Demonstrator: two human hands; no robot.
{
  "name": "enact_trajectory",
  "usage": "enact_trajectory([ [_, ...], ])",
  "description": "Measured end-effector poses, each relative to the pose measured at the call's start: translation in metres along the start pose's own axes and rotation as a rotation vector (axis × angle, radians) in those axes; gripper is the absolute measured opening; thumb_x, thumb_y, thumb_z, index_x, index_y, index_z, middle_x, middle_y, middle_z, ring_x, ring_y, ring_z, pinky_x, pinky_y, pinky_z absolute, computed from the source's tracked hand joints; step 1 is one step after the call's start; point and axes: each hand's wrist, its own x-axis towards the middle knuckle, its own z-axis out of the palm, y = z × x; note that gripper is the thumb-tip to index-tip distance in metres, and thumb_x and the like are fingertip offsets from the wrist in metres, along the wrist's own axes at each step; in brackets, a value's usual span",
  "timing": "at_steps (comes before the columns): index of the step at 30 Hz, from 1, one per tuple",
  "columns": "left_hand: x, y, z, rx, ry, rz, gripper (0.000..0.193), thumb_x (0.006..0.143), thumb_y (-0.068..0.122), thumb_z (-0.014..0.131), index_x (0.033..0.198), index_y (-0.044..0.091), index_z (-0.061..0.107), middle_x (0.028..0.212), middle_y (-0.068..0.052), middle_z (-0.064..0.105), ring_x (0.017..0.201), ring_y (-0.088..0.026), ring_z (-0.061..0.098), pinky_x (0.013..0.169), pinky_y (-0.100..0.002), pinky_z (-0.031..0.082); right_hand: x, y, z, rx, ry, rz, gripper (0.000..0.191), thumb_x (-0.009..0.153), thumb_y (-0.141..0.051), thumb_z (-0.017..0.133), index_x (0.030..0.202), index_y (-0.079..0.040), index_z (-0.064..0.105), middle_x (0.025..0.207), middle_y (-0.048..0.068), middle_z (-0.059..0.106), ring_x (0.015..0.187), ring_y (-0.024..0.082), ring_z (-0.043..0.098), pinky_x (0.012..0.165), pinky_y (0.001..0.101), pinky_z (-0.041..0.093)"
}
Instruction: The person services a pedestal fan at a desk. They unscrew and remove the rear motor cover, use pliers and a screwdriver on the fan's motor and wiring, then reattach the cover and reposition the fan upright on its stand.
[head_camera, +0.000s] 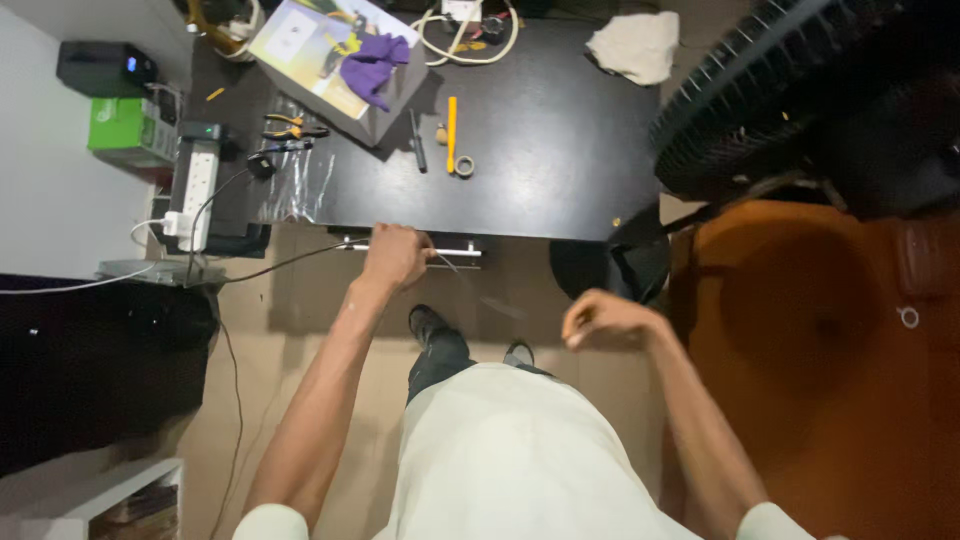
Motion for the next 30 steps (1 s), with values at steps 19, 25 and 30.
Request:
enact_trajectory([
  [19, -0.001, -0.140, -0.055, -0.475, 0.025, -0.096, 0.028, 0.084, 0.038, 0.074, 0.088, 0.011, 0.080, 0.071, -0.013, 0.072, 0.070, -0.032, 0.070, 0.065, -0.044, 0.053, 0.148, -0.032, -0.036, -0.589, 1.061, 0.578, 0.035, 0.083, -0.029, 0.088, 0.093, 0.002, 0.076, 0.100, 0.018, 0.075, 0.090, 0.034, 0.072, 0.076, 0.0448, 0.056],
  [25, -0.007, -0.208, -0.068, -0.366, 0.157, -0.083, 0.012, 0.083, 0.026, 0.074, 0.087, 0.017, 0.081, 0.080, -0.009, 0.075, 0.078, -0.030, 0.074, 0.069, -0.045, 0.056, 0.210, -0.053, 0.011, -0.860, 0.584, 0.703, 0.039, 0.082, -0.030, 0.080, 0.110, -0.004, 0.077, 0.119, 0.019, 0.073, 0.114, 0.036, 0.069, 0.095, 0.0465, 0.057],
  [30, 0.028, -0.198, -0.049, -0.228, 0.084, 0.089, 0.016, 0.084, 0.029, 0.075, 0.082, 0.013, 0.078, 0.079, -0.014, 0.073, 0.076, -0.037, 0.070, 0.067, -0.049, 0.053, 0.265, -0.147, 0.075, -0.915, 0.758, -0.259, 0.057, 0.061, 0.000, 0.073, 0.118, -0.006, 0.073, 0.122, 0.021, 0.072, 0.114, 0.038, 0.065, 0.096, 0.0471, 0.051],
])
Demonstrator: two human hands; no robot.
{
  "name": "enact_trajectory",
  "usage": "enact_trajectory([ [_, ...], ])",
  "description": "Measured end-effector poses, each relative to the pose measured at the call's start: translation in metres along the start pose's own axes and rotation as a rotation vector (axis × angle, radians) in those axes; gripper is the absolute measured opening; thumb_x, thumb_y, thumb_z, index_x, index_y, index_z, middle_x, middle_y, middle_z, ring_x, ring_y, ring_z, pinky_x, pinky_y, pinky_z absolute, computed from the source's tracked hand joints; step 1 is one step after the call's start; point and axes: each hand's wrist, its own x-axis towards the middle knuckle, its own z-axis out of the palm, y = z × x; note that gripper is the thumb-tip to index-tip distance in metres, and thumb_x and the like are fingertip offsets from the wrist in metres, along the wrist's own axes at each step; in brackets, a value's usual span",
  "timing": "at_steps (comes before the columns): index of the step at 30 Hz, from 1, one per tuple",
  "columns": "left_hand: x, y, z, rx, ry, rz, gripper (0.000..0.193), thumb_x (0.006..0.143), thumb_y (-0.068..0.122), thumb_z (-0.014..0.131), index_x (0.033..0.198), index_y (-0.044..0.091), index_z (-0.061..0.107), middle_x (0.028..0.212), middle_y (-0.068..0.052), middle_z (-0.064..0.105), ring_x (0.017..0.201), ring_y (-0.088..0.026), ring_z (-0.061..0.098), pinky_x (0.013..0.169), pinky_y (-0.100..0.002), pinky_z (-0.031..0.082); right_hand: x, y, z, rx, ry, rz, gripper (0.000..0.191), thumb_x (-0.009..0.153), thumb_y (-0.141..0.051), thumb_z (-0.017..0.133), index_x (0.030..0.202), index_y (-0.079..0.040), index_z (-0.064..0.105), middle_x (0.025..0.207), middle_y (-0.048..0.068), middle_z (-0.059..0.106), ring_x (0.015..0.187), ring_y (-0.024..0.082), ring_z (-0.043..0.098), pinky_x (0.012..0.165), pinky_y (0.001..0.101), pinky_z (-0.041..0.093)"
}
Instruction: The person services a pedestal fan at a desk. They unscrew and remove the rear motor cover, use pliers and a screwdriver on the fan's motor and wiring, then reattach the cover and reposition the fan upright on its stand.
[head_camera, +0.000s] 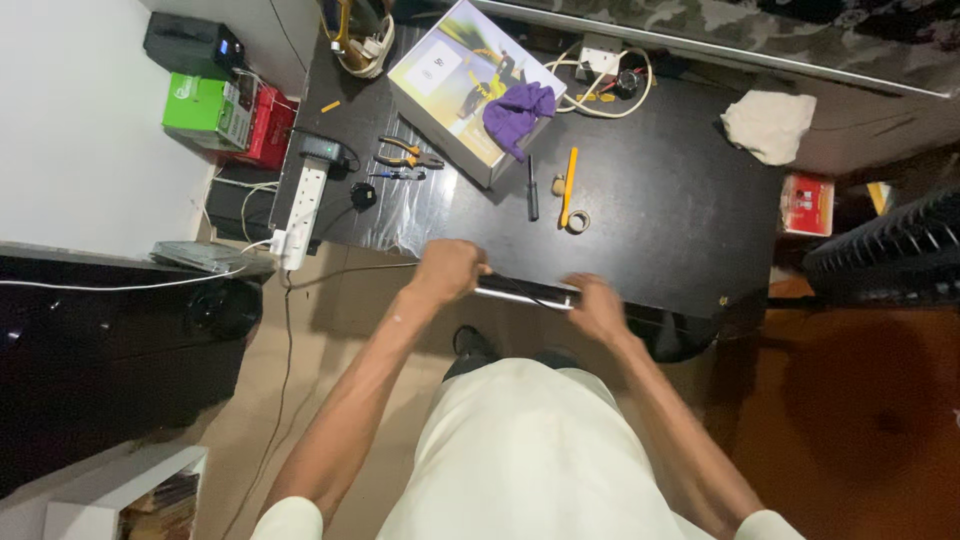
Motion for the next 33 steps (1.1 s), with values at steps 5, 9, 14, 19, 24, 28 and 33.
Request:
enact_trajectory([
  [5, 0.039, 0.025, 0.013, 0.043, -0.031, 0.113, 0.018, 0.083, 0.028, 0.074, 0.078, 0.011, 0.076, 0.076, -0.017, 0.071, 0.075, -0.040, 0.070, 0.069, -0.051, 0.054, 0.036, -0.091, -0.028, 0.528, -0.117, 0.158, 0.024, 0.089, -0.005, 0.064, 0.111, -0.001, 0.074, 0.086, 0.011, 0.078, 0.077, 0.016, 0.072, 0.074, 0.0315, 0.056],
  [9, 0.056, 0.032, 0.014, -0.005, 0.061, 0.090, 0.031, 0.088, 0.037, 0.074, 0.078, 0.007, 0.073, 0.074, -0.017, 0.071, 0.073, -0.042, 0.068, 0.069, -0.051, 0.053, 0.053, -0.060, -0.038, 0.812, -0.073, 0.306, 0.019, 0.094, -0.014, 0.066, 0.100, 0.001, 0.077, 0.070, 0.008, 0.072, 0.052, 0.010, 0.057, 0.048, 0.0288, 0.045],
  [14, 0.057, 0.020, 0.004, -0.040, 0.018, -0.047, 0.032, 0.089, 0.039, 0.073, 0.081, 0.008, 0.075, 0.075, -0.018, 0.070, 0.077, -0.041, 0.068, 0.069, -0.052, 0.052, 0.071, 0.041, -0.019, 0.715, 0.118, 0.443, 0.019, 0.093, -0.016, 0.068, 0.088, 0.000, 0.078, 0.066, 0.007, 0.073, 0.049, 0.010, 0.058, 0.046, 0.0291, 0.047],
  [19, 0.060, 0.002, -0.030, -0.014, -0.077, -0.167, 0.025, 0.086, 0.037, 0.075, 0.087, 0.012, 0.079, 0.078, -0.015, 0.072, 0.078, -0.040, 0.069, 0.068, -0.051, 0.052, 0.062, 0.127, -0.006, 0.205, -0.046, 0.567, 0.021, 0.095, -0.025, 0.068, 0.091, -0.010, 0.082, 0.072, 0.009, 0.078, 0.065, 0.018, 0.072, 0.069, 0.0365, 0.055],
  [24, 0.087, 0.017, -0.057, 0.003, 0.104, -0.085, 0.019, 0.083, 0.030, 0.077, 0.092, 0.013, 0.079, 0.080, -0.012, 0.074, 0.079, -0.035, 0.072, 0.071, -0.047, 0.054, 0.069, 0.140, 0.005, -0.013, -0.491, 0.478, 0.021, 0.085, -0.031, 0.072, 0.100, -0.019, 0.081, 0.094, 0.007, 0.080, 0.096, 0.026, 0.072, 0.087, 0.0436, 0.055],
  [28, 0.113, 0.029, -0.067, -0.092, 0.204, -0.067, 0.016, 0.090, 0.028, 0.074, 0.092, 0.013, 0.078, 0.084, -0.009, 0.075, 0.081, -0.032, 0.072, 0.071, -0.045, 0.054, 0.094, 0.119, -0.002, -0.149, -0.528, 0.322, 0.032, 0.078, -0.027, 0.078, 0.106, -0.011, 0.080, 0.109, 0.014, 0.076, 0.107, 0.034, 0.071, 0.093, 0.0459, 0.055],
  [33, 0.122, 0.049, -0.062, -0.137, 0.225, -0.121, 0.014, 0.089, 0.025, 0.073, 0.095, 0.014, 0.080, 0.084, -0.009, 0.075, 0.081, -0.032, 0.071, 0.071, -0.045, 0.054, 0.119, 0.049, -0.064, 0.264, -0.050, -0.064, 0.060, 0.068, -0.015, 0.082, 0.126, -0.004, 0.067, 0.116, 0.020, 0.072, 0.105, 0.037, 0.069, 0.090, 0.0471, 0.053],
])
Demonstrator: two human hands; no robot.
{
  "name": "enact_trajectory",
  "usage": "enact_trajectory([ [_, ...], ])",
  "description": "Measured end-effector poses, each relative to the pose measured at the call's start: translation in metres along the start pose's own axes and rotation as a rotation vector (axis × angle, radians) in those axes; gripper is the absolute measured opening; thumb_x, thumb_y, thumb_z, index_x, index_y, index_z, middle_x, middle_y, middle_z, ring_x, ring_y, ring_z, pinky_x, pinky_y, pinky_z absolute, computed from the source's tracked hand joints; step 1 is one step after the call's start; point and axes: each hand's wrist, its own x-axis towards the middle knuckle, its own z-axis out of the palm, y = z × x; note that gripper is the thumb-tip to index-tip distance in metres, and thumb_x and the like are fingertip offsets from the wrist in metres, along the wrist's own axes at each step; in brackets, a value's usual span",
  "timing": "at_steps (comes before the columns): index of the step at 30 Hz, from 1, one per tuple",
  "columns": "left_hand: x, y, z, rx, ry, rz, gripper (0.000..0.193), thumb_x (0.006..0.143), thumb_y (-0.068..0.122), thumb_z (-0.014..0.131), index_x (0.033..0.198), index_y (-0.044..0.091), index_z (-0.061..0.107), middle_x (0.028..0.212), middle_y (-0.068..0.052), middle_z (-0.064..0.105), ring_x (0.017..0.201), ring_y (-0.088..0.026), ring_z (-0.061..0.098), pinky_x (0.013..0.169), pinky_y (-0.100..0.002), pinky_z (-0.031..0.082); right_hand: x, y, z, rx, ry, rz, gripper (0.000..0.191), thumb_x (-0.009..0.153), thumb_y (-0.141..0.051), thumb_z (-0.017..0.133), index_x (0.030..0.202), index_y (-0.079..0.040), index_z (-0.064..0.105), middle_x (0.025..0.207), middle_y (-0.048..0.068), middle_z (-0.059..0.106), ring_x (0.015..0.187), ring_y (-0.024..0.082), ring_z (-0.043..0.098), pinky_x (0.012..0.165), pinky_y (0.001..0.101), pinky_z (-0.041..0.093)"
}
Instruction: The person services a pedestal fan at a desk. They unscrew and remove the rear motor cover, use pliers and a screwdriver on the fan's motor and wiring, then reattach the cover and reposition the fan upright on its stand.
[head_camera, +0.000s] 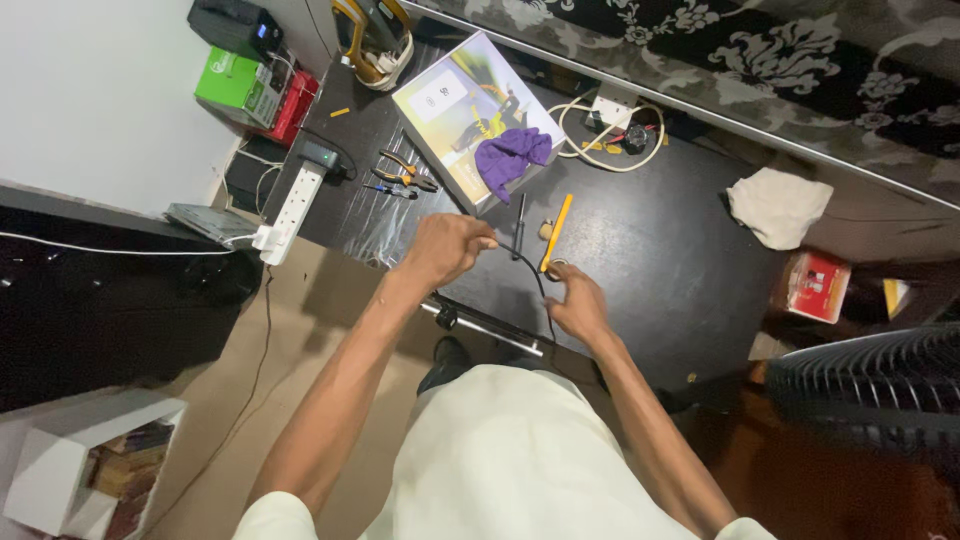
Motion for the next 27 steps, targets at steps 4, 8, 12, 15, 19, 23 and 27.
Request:
enact_trajectory([
  [4, -0.009, 0.019, 0.011, -0.109, 0.020, -0.083, 0.015, 0.088, 0.026, 0.072, 0.094, 0.014, 0.079, 0.081, -0.009, 0.075, 0.076, -0.031, 0.072, 0.068, -0.043, 0.054, 0.022, -0.079, -0.020, 0.484, -0.184, -0.068, 0.040, 0.087, -0.023, 0.077, 0.124, -0.009, 0.070, 0.097, 0.008, 0.078, 0.094, 0.016, 0.074, 0.083, 0.0343, 0.057],
  [8, -0.027, 0.016, 0.017, -0.219, 0.096, -0.228, 0.016, 0.089, 0.027, 0.073, 0.095, 0.012, 0.077, 0.080, -0.010, 0.074, 0.070, -0.029, 0.071, 0.065, -0.041, 0.054, 0.035, -0.115, -0.018, 0.383, -0.201, 0.185, 0.025, 0.094, -0.026, 0.072, 0.108, -0.008, 0.079, 0.063, 0.003, 0.060, 0.057, 0.012, 0.055, 0.055, 0.0315, 0.044],
  [12, -0.053, -0.019, 0.021, -0.209, 0.150, -0.336, 0.014, 0.085, 0.024, 0.074, 0.092, 0.011, 0.075, 0.078, -0.007, 0.075, 0.071, -0.025, 0.073, 0.066, -0.039, 0.056, 0.044, -0.103, -0.015, 0.639, -0.239, 0.225, 0.026, 0.100, -0.023, 0.064, 0.096, -0.001, 0.078, 0.055, -0.003, 0.046, 0.048, 0.008, 0.038, 0.046, 0.0306, 0.029],
  [15, -0.076, -0.049, 0.024, -0.074, 0.260, -0.428, 0.009, 0.084, 0.014, 0.071, 0.088, 0.012, 0.079, 0.079, -0.009, 0.075, 0.076, -0.029, 0.072, 0.069, -0.042, 0.055, 0.052, -0.081, -0.019, 0.944, -0.255, 0.198, 0.026, 0.103, -0.016, 0.059, 0.088, 0.002, 0.070, 0.054, -0.002, 0.043, 0.046, 0.009, 0.035, 0.047, 0.0301, 0.029],
  [19, -0.106, -0.080, 0.016, 0.027, 0.545, -0.454, 0.009, 0.081, 0.008, 0.075, 0.090, 0.008, 0.077, 0.088, -0.011, 0.074, 0.083, -0.033, 0.070, 0.087, -0.043, 0.053, 0.058, -0.048, -0.034, 1.331, -0.335, 0.081, 0.035, 0.106, -0.014, 0.051, 0.081, 0.003, 0.067, 0.052, 0.001, 0.049, 0.044, 0.013, 0.043, 0.046, 0.0291, 0.038],
  [23, -0.119, -0.087, -0.003, 0.008, 0.642, -0.513, 0.022, 0.078, -0.001, 0.071, 0.097, 0.008, 0.078, 0.100, -0.010, 0.075, 0.095, -0.032, 0.069, 0.088, -0.042, 0.052, 0.054, -0.045, -0.026, 1.035, -0.752, 0.245, 0.032, 0.094, -0.014, 0.048, 0.089, 0.008, 0.070, 0.067, 0.015, 0.069, 0.058, 0.027, 0.067, 0.061, 0.0387, 0.056],
  [27, -0.114, -0.081, -0.020, -0.032, 0.694, -0.353, 0.027, 0.074, -0.007, 0.069, 0.097, 0.006, 0.076, 0.106, -0.010, 0.075, 0.103, -0.031, 0.068, 0.093, -0.041, 0.054, 0.050, -0.079, 0.028, 0.893, -0.908, 0.472, 0.040, 0.101, -0.030, 0.049, 0.112, 0.004, 0.068, 0.096, 0.020, 0.077, 0.082, 0.028, 0.074, 0.069, 0.0400, 0.060],
])
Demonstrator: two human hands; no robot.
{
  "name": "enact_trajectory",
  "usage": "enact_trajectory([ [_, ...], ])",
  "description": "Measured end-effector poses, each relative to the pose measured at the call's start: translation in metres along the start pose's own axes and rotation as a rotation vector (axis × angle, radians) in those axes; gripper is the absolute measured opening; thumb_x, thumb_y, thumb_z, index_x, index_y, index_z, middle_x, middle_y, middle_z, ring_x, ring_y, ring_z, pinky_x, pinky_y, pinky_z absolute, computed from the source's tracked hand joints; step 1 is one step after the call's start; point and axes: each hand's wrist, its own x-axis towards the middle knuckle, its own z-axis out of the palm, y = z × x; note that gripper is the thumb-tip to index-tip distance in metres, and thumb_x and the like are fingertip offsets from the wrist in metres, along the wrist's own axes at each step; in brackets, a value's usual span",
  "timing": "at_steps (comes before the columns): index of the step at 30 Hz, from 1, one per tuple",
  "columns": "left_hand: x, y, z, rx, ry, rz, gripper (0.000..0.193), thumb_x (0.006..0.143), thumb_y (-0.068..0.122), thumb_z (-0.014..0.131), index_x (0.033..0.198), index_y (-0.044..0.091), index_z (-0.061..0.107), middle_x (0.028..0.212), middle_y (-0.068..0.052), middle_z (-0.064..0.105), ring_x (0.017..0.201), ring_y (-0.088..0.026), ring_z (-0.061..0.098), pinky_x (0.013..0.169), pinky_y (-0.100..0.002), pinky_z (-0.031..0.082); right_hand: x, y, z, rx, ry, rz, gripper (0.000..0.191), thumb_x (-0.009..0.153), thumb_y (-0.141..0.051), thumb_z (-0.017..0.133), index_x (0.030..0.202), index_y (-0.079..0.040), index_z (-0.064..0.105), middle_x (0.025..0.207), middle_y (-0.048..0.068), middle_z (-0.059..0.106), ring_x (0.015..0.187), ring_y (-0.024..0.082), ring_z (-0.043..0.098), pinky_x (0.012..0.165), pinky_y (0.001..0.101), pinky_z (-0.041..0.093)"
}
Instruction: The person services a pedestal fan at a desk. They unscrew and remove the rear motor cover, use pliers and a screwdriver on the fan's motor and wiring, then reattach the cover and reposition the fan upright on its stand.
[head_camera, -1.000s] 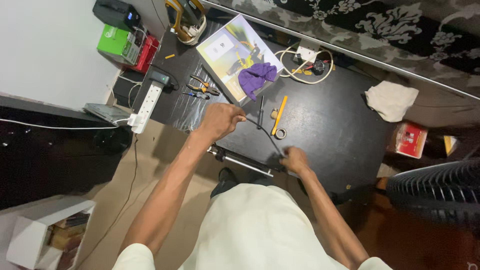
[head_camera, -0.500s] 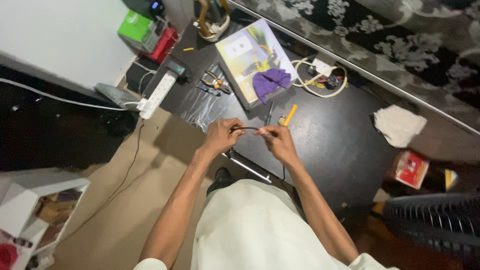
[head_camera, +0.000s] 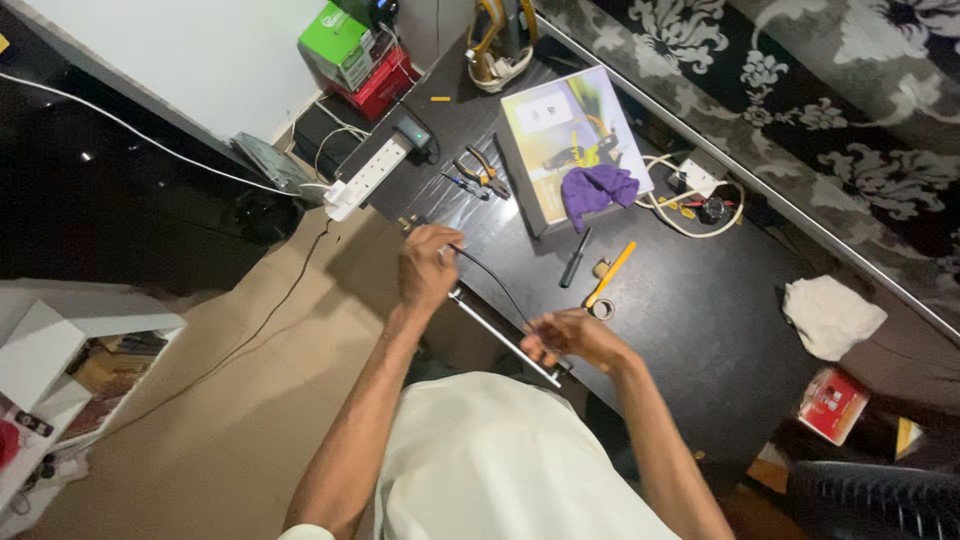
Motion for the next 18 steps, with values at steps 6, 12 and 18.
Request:
enact_trajectory([
  [6, 0.009, 0.002, -0.008, -0.249, -0.122, 0.201, 0.038, 0.056, 0.000, 0.075, 0.094, 0.004, 0.073, 0.098, -0.012, 0.072, 0.111, -0.038, 0.062, 0.096, -0.047, 0.050, 0.127, -0.009, 0.051, 0.367, 0.014, -0.093, 0.052, 0.106, -0.047, 0.049, 0.130, -0.003, 0.062, 0.113, 0.012, 0.073, 0.095, 0.020, 0.071, 0.077, 0.0330, 0.059],
  [12, 0.020, -0.062, -0.056, -0.281, -0.173, 0.130, 0.028, 0.068, -0.010, 0.064, 0.087, 0.007, 0.075, 0.095, -0.011, 0.075, 0.107, -0.030, 0.070, 0.094, -0.042, 0.056, 0.240, -0.033, 0.110, 0.670, -0.115, -0.176, 0.035, 0.107, -0.032, 0.054, 0.124, -0.002, 0.059, 0.109, 0.013, 0.069, 0.093, 0.021, 0.070, 0.082, 0.0351, 0.061],
  [18, 0.049, -0.158, -0.130, -0.517, -0.228, -0.392, 0.019, 0.083, -0.005, 0.063, 0.094, 0.006, 0.074, 0.094, -0.006, 0.079, 0.087, -0.019, 0.078, 0.080, -0.031, 0.061, 0.294, -0.074, 0.196, 0.341, 0.180, -0.398, 0.037, 0.100, -0.013, 0.059, 0.136, -0.007, 0.064, 0.111, 0.004, 0.069, 0.087, 0.010, 0.060, 0.073, 0.0234, 0.050],
])
